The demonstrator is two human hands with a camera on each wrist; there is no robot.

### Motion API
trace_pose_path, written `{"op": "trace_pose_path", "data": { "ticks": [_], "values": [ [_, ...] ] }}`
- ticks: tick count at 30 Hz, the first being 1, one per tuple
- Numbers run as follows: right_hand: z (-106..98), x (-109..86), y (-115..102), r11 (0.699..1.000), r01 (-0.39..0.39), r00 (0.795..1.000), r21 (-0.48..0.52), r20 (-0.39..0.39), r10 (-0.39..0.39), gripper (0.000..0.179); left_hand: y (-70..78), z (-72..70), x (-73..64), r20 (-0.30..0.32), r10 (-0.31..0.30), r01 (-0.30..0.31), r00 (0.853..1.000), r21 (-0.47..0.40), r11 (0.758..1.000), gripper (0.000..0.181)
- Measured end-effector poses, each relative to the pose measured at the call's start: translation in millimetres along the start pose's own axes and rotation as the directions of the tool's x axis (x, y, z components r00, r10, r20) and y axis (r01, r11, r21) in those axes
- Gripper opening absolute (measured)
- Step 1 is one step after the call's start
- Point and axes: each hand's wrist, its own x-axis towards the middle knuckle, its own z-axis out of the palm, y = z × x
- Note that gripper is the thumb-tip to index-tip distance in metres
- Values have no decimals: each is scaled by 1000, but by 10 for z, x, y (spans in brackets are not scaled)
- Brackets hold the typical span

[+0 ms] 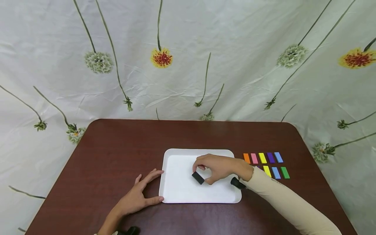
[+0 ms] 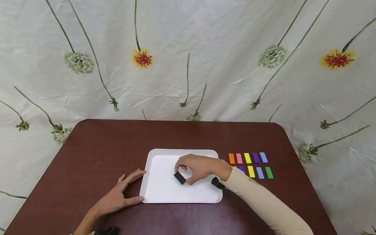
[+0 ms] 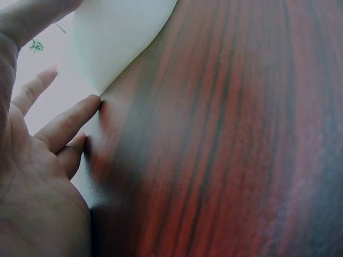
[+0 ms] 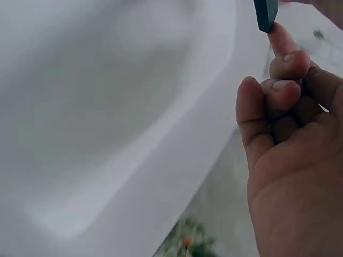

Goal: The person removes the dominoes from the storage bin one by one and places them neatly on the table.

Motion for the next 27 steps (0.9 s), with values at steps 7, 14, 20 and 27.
{"op": "trace_pose_path", "data": {
  "ticks": [7, 14, 20, 27],
  "values": [
    [-173, -595, 233, 995, -43, 972, 89, -226, 62, 42, 2, 8, -4, -1, 19, -19, 1000, -2, 1000, 80],
    [-123, -1129, 487, 986, -105, 929, 133, -339, 145, 42, 11, 9, 13, 19, -6, 6, 1000, -5, 1000, 81],
    [-21, -1452, 618, 978, -141, 906, 154, -378, 190, 40, 13, 4, 21, 22, -13, 13, 1000, -2, 1000, 82],
    [89, -1637, 706, 955, -271, 885, 121, -359, 296, 37, 15, 0, 14, 16, -13, 13, 1000, -2, 1000, 82]
  ]
}}
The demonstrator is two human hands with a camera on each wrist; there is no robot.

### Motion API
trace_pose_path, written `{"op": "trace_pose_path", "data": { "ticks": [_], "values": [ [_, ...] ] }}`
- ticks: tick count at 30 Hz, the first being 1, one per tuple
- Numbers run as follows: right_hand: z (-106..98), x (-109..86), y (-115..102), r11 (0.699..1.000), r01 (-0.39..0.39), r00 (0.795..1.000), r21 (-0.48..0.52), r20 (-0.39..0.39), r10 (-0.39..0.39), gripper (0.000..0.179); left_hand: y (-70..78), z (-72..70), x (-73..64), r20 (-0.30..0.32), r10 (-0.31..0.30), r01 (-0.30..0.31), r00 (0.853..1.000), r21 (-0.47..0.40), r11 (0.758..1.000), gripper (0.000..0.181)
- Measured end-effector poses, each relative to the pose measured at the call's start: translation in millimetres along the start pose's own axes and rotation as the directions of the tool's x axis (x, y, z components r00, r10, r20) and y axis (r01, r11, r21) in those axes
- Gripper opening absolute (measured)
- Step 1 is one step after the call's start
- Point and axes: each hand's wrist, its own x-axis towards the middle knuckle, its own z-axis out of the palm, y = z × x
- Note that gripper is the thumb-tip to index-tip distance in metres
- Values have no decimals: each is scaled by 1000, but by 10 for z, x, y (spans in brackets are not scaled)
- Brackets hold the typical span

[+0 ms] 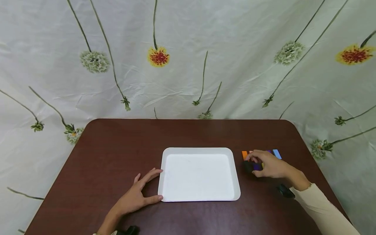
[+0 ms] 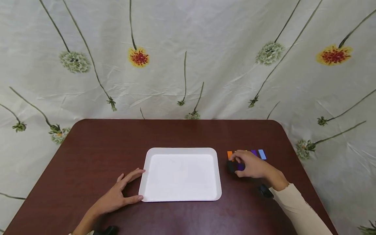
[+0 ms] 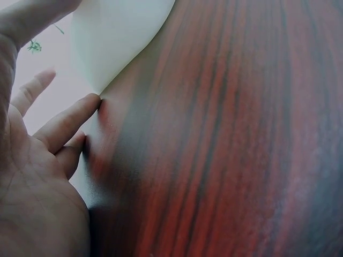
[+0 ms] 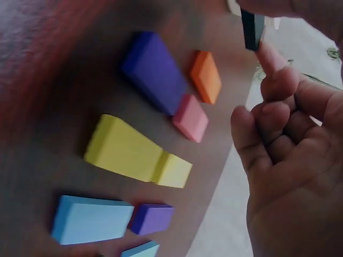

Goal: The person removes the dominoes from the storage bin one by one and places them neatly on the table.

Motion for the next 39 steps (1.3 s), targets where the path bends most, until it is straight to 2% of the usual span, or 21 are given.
{"op": "trace_pose_path", "data": {
  "ticks": [5, 9, 17, 33, 36, 39],
  "values": [
    [73, -34, 15, 991, -83, 996, -104, 5, 84, 39, -5, -5, -12, 0, -5, 5, 1000, 9, 1000, 83],
    [107, -32, 5, 980, -114, 993, -162, 8, 116, 41, -11, -7, -21, -2, -8, 8, 1000, 10, 1000, 83],
    [129, -15, 12, 969, -121, 992, -213, 11, 126, 41, -35, 1, -36, 0, 5, -5, 1000, 3, 1000, 82],
    [172, 11, 53, 960, -121, 992, -253, 9, 128, 45, -42, 10, -72, -22, 25, -25, 999, 14, 1000, 83],
    [130, -38, 22, 966, -112, 994, -233, -23, 110, 44, -38, 15, -78, -26, 30, -30, 999, -1, 1000, 82],
    [41, -145, 18, 976, -88, 991, -199, -117, 66, 40, -33, -2, -96, -59, 46, -49, 997, -61, 997, 76]
  ]
}}
